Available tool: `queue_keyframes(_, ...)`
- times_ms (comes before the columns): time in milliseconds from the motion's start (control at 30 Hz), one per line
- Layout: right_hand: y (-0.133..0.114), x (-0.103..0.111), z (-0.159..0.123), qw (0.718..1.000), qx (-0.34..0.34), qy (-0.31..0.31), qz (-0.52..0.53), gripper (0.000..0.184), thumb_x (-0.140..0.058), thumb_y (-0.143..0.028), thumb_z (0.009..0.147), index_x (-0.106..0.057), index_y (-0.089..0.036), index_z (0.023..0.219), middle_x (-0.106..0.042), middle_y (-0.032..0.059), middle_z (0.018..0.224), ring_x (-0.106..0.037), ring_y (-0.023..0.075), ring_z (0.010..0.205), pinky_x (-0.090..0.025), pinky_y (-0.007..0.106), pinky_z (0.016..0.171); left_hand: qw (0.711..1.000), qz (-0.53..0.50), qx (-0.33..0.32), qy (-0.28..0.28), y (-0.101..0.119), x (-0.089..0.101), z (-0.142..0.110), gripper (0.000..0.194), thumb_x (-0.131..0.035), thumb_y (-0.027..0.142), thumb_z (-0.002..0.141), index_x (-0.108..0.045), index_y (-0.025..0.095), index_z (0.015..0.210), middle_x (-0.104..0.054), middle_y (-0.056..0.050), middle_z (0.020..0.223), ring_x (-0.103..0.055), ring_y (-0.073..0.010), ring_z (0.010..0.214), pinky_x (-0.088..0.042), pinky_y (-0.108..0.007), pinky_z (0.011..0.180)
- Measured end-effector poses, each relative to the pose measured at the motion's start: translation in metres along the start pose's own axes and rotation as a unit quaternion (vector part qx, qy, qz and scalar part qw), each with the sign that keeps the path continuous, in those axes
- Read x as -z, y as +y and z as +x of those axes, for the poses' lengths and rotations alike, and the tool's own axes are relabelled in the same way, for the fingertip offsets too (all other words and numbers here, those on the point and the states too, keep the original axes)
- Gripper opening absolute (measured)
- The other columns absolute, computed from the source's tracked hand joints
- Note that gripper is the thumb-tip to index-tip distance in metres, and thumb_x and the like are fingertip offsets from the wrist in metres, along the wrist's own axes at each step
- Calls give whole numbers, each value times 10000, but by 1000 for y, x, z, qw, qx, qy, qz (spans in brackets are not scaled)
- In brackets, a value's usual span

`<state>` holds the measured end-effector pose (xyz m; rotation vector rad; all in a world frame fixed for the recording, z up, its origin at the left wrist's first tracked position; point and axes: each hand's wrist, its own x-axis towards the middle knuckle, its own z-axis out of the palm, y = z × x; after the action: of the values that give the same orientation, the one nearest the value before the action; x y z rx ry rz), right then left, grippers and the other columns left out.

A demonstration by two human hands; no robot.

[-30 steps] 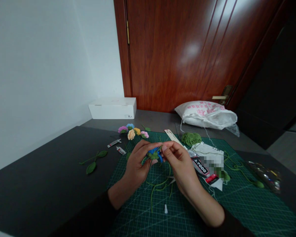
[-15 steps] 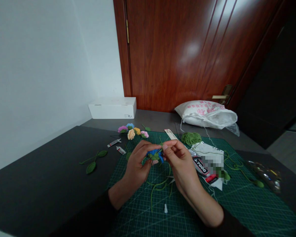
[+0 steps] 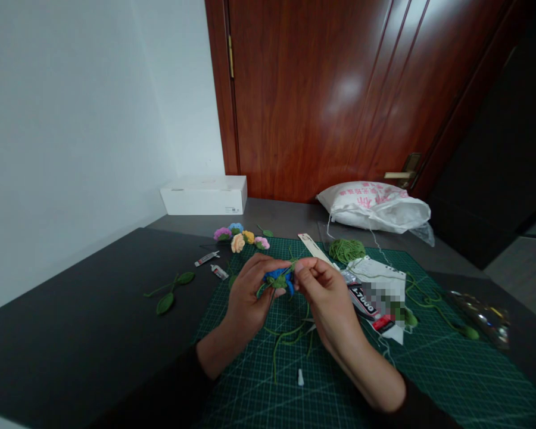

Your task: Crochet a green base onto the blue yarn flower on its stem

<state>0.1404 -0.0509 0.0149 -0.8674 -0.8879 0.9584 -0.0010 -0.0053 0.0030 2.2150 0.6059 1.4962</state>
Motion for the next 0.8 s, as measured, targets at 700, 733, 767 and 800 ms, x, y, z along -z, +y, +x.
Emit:
queue_keyframes(700, -1, 1, -1, 999, 12, -28, -30, 256, -749, -435, 802, -654, -199, 774, -535, -25, 668, -458, 133, 627, -357, 262, 594, 1000, -29, -6, 7, -4, -1, 1, 248, -659, 385, 891, -691, 249, 1096, -653, -49, 970, -609, -213, 893, -482, -340, 799)
queue_keyframes(733, 0, 1, -1, 999, 11, -29, -29, 255, -748, -436, 803, -653, -200, 779, -532, -25, 671, -457, 134, 630, -354, 263, 596, 1000, -28, -6, 7, -4, -1, 1, 247, -658, 386, 891, -691, 250, 1095, -654, -49, 968, -609, -214, 893, -482, -342, 799)
queue_keyframes(767, 0, 1, -1, 999, 11, -31, -29, 253, -746, -435, 805, -653, -200, 784, -530, -25, 675, -457, 134, 633, -352, 263, 599, 1000, -28, -6, 7, -4, -1, 1, 247, -659, 383, 891, -690, 251, 1097, -654, -48, 968, -610, -214, 895, -481, -342, 801)
queue_keyframes(800, -1, 1, -1, 999, 12, -32, -30, 250, -743, -432, 809, -651, -201, 789, -528, -25, 679, -457, 135, 638, -350, 264, 603, 1000, -30, -7, 7, -4, -1, 1, 247, -662, 378, 890, -689, 253, 1101, -655, -47, 968, -610, -214, 898, -480, -342, 805)
